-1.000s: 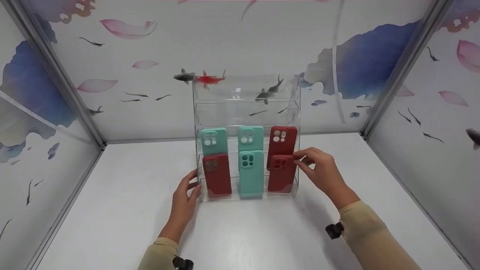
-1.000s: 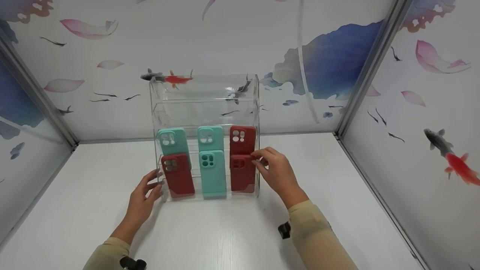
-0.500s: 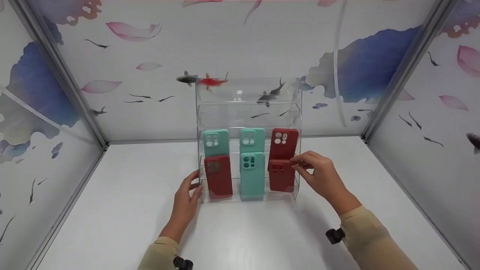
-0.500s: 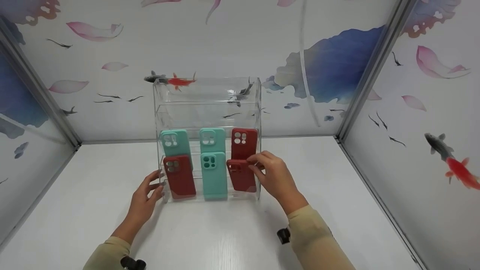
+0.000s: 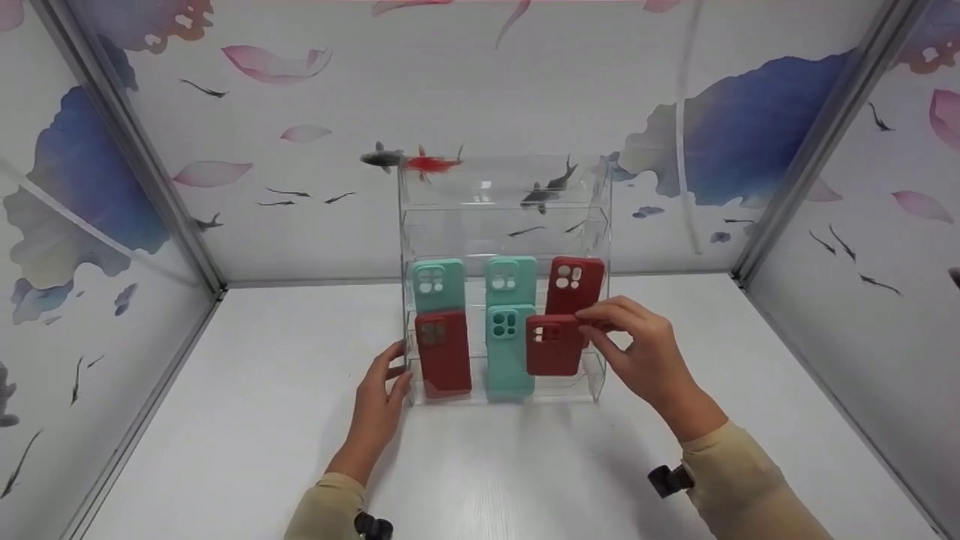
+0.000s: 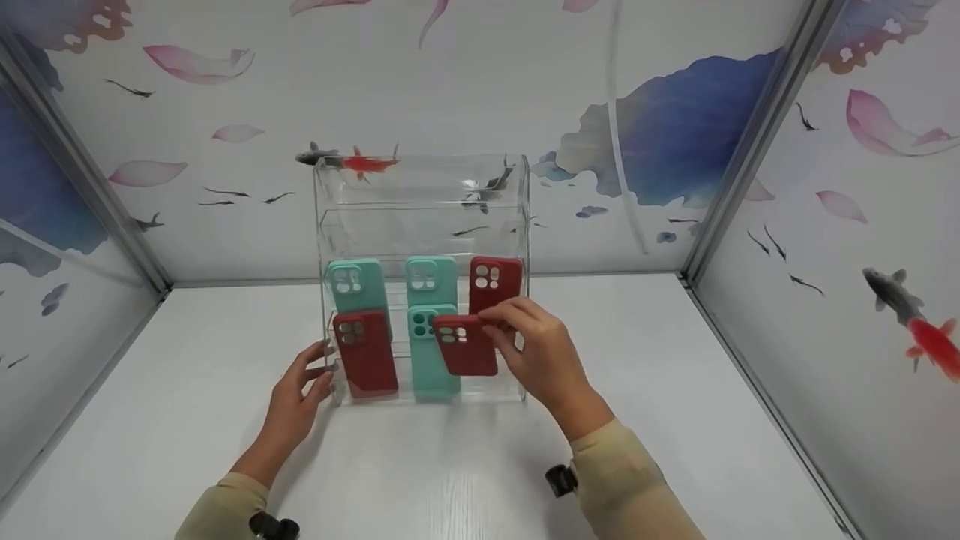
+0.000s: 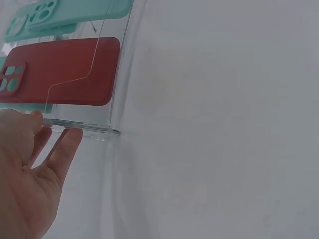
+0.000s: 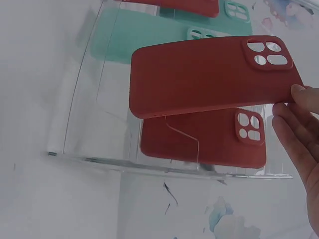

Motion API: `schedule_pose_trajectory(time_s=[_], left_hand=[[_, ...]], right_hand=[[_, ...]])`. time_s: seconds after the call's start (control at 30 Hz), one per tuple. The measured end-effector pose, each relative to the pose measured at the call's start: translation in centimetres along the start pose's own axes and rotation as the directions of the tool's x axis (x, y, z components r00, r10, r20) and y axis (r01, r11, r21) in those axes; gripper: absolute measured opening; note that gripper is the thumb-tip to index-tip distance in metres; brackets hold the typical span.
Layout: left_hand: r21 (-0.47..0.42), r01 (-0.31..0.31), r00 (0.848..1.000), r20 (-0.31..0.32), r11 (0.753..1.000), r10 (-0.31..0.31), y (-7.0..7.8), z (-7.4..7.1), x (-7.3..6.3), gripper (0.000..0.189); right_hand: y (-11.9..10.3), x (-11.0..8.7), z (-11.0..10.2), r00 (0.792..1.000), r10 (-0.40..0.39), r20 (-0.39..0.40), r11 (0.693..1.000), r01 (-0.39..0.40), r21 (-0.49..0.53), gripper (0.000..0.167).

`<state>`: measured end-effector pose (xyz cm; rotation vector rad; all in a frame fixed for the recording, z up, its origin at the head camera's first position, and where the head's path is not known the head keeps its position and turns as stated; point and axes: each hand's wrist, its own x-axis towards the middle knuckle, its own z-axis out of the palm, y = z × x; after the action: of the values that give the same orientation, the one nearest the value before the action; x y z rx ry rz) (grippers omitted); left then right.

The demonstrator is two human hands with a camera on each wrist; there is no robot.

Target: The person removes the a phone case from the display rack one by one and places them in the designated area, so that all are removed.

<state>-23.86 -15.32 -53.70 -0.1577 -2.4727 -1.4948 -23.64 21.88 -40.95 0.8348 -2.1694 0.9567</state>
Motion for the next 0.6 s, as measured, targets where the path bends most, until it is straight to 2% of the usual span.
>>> schedule_pose_trajectory(time_s=[0.13, 0.2, 0.27, 0.33, 0.43, 0.5, 0.6], left_hand=[[0.026, -0.028, 1.000, -0.012, 0.999, 0.029, 0.1, 0.0, 0.0, 0.053], [0.029, -0.025, 1.000, -0.013, 0.999, 0.026, 0.0, 0.0, 0.0, 0.053], [0.029, -0.015, 1.000, -0.011, 0.999, 0.015, -0.1, 0.0, 0.0, 0.053], [0.026, -0.006, 1.000, -0.008, 1.000, 0.007, -0.1, 0.1, 0.0, 0.053], [0.021, -0.006, 1.000, -0.005, 1.000, 0.007, -0.1, 0.4, 0.0, 0.053], [0.019, -0.013, 1.000, -0.009, 1.000, 0.013, -0.1, 0.4, -0.1, 0.053], [0.021, -0.021, 1.000, -0.015, 1.000, 0.021, -0.3, 0.3, 0.0, 0.053]], right_hand=[[-1.2, -0.4, 1.6, 0.998, 0.052, 0.026, 0.993, -0.055, 0.101, 0.030], [-1.8, -0.9, 2.7, 0.992, 0.109, 0.071, 0.977, -0.120, 0.177, 0.028], [-2.2, -1.5, 3.9, 0.976, 0.173, 0.131, 0.947, -0.202, 0.251, 0.024], [-2.6, -2.1, 4.9, 0.949, 0.246, 0.199, 0.902, -0.299, 0.311, 0.020], [-3.1, -2.9, 6.2, 0.894, 0.326, 0.308, 0.825, -0.428, 0.370, 0.016], [-3.3, -3.2, 6.9, 0.855, 0.352, 0.382, 0.773, -0.495, 0.396, 0.016], [-3.5, -3.6, 8.3, 0.803, 0.355, 0.479, 0.714, -0.563, 0.416, 0.017]])
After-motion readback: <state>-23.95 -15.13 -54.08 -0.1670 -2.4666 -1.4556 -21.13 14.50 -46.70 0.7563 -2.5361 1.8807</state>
